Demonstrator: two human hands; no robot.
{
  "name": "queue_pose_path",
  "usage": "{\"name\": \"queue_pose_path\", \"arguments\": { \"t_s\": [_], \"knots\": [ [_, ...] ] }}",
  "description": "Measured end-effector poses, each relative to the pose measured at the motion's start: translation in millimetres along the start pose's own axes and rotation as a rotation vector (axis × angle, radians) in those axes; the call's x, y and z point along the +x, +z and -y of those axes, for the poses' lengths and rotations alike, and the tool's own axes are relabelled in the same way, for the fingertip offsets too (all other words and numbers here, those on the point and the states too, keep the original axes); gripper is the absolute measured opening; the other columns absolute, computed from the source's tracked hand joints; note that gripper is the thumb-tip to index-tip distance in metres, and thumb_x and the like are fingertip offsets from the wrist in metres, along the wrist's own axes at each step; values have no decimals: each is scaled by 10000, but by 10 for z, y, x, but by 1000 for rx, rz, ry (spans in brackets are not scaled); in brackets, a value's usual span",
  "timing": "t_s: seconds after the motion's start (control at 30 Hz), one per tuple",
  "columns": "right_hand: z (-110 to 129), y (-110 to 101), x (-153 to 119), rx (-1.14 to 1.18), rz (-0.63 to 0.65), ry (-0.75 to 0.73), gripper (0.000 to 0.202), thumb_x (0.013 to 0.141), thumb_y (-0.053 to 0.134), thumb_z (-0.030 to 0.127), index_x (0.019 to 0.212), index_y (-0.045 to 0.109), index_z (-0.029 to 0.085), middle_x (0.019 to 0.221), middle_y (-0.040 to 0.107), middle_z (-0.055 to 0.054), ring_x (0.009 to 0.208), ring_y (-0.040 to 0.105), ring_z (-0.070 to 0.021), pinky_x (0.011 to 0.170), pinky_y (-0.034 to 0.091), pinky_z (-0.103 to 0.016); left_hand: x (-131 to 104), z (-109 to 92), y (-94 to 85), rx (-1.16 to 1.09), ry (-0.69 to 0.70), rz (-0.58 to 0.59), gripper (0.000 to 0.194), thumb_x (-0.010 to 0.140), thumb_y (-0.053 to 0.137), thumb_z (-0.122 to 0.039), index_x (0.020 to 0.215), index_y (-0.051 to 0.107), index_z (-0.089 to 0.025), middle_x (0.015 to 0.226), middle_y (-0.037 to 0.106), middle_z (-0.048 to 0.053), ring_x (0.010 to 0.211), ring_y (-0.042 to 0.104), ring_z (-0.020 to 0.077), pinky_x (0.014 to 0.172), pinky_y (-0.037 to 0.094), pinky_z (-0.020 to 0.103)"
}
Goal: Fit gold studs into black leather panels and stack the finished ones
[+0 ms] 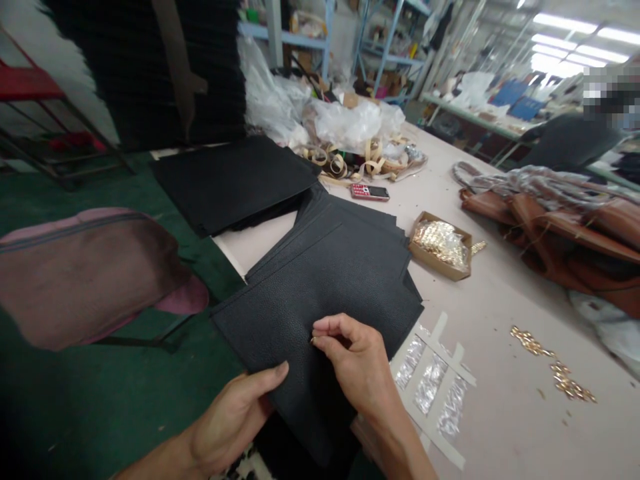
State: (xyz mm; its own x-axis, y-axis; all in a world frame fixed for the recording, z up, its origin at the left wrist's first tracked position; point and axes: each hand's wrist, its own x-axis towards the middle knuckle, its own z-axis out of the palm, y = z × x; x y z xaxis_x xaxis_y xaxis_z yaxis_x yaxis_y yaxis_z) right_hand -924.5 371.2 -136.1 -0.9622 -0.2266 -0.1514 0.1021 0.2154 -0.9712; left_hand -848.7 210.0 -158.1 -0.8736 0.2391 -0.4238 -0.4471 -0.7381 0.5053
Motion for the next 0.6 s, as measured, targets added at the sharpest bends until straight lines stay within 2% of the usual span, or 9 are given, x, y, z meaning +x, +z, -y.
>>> {"name": "queue_pose_path", "arguments": {
  "t_s": [0.2, 0.33, 0.43, 0.53, 0.6],
  "knots": [
    [-32, -2, 3, -16, -14, -12, 146, 758, 753, 280, 889, 745, 219, 860, 744, -19, 815, 687, -173, 776, 536, -302, 33, 17, 59, -10, -28, -1, 352, 903, 659, -303, 1212, 690, -137, 1135, 743, 95, 1205, 616, 281, 1131, 392, 435],
    [-30, -20, 5, -3, -38, 2, 222, 728, 775, 288, 934, 739, 213, 842, 730, -24, 797, 681, -172, 753, 542, -300, 33, 10, 8, 44, -51, 38, 402, 907, 643, -339, 1247, 666, -125, 1153, 734, 104, 1241, 591, 290, 1169, 340, 455],
    [-29, -54, 28, 31, -1, 43, 258, 699, 794, 285, 939, 734, 211, 796, 717, -8, 740, 665, -149, 691, 526, -268, 16, -44, -22, 209, -8, 34, 363, 902, 642, -365, 1185, 707, -147, 1186, 721, 84, 1298, 543, 273, 1214, 257, 430],
    [-28, -78, 51, 53, 66, 70, 272, 692, 798, 257, 949, 726, 209, 780, 713, 5, 719, 659, -135, 692, 516, -259, -12, -109, 8, 406, 42, -27, 342, 851, 700, -384, 1119, 739, -175, 1189, 721, 61, 1342, 496, 273, 1230, 214, 432],
    [-14, -75, 37, 62, 64, 75, 295, 689, 801, 243, 970, 719, 207, 776, 704, 12, 707, 648, -130, 685, 510, -256, -35, -107, 14, 472, 41, -78, 347, 834, 710, -402, 1094, 748, -175, 1187, 722, 61, 1354, 480, 288, 1228, 213, 456]
  ]
}}
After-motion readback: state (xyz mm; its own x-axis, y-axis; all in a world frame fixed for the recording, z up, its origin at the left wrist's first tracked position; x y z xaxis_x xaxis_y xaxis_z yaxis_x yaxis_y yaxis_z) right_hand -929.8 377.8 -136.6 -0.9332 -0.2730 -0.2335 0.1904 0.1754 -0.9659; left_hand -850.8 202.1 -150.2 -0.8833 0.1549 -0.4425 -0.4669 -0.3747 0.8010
